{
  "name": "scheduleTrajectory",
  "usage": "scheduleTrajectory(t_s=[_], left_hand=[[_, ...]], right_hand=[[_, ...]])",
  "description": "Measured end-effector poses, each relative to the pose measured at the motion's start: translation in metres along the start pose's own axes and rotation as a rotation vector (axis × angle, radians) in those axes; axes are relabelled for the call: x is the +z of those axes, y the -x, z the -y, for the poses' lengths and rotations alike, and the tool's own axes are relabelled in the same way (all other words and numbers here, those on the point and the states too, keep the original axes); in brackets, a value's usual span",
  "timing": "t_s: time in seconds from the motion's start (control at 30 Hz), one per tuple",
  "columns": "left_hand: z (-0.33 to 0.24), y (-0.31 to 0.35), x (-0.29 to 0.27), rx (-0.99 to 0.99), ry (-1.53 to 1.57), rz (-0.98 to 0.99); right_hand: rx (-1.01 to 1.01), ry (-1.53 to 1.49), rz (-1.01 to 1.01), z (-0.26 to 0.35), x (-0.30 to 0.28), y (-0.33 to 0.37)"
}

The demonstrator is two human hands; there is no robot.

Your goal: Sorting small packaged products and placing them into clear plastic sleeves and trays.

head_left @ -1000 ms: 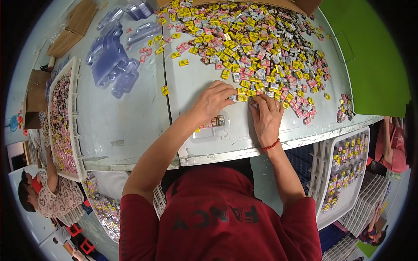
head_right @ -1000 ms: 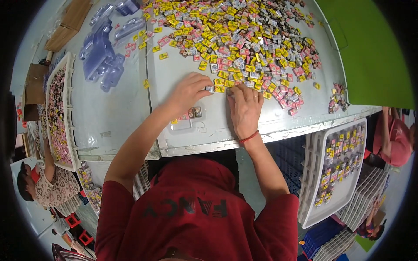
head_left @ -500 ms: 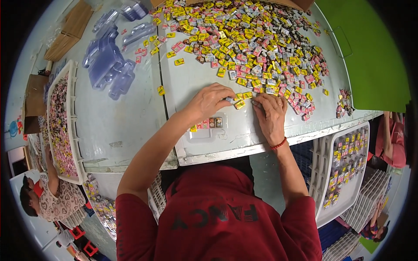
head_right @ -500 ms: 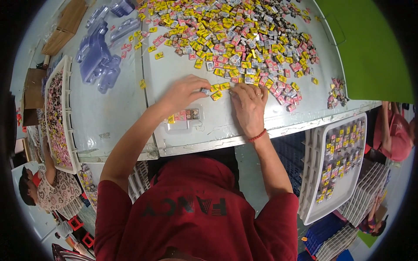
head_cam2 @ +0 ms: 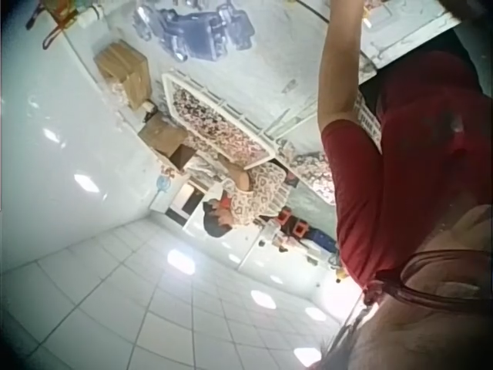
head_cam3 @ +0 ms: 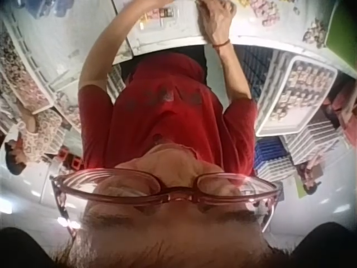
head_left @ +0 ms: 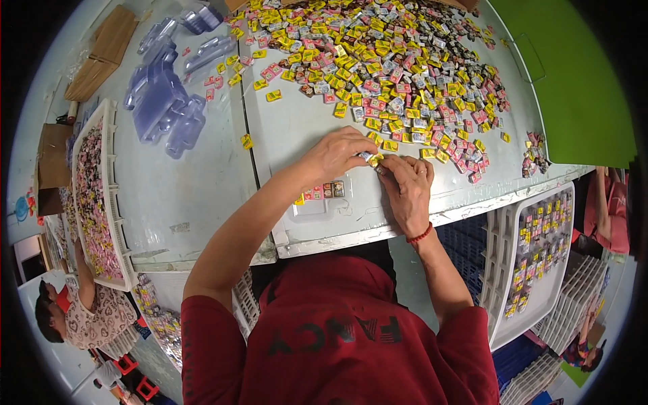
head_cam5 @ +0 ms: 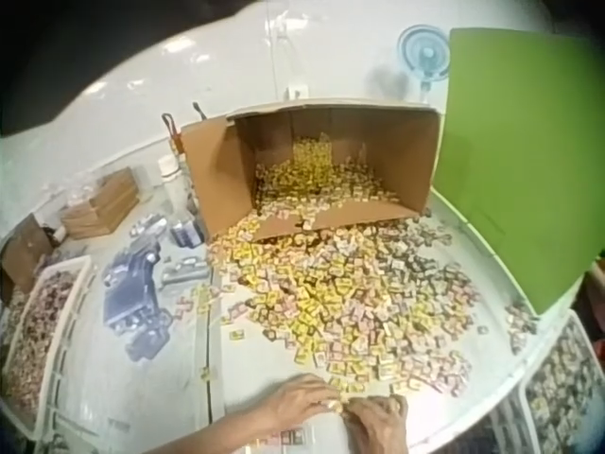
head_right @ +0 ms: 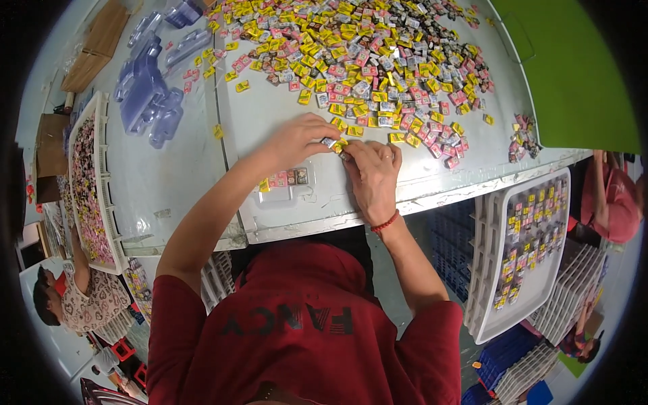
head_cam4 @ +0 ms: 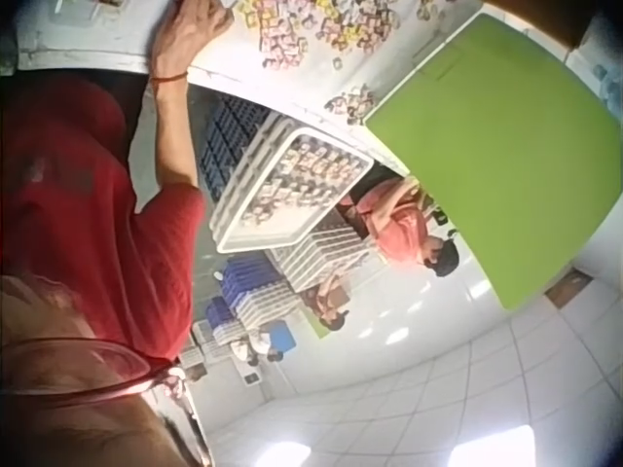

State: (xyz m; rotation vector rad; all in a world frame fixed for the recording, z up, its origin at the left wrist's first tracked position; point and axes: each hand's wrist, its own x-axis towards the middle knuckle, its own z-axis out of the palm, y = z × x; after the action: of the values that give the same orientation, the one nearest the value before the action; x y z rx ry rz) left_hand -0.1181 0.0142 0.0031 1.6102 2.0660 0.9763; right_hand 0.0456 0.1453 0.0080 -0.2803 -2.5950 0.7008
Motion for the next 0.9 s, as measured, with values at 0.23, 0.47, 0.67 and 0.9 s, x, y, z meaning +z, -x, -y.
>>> scheduleTrajectory(t_s=[0.23, 0.47, 0.67, 0.9], left_hand=[[-0.004, -0.001, 0.008, 0.072, 0.012, 0.0], [0.003, 0.01, -0.006, 0.04, 0.025, 0.046], [0.005, 0.013, 0.0, 0.079, -0.071, -0.105], [-0.006, 0.013, -0.001, 0.073, -0.052, -0.121]], right_hand=[[-0.038, -0.037, 0.027, -0.006, -0.001, -0.005], [-0.033, -0.012, 0.014, -0.002, -0.002, -0.004], [-0.04, 0.011, -0.009, -0.004, 0.002, -0.002], [-0.049, 0.007, -0.022, -0.005, 0.0, -0.001]])
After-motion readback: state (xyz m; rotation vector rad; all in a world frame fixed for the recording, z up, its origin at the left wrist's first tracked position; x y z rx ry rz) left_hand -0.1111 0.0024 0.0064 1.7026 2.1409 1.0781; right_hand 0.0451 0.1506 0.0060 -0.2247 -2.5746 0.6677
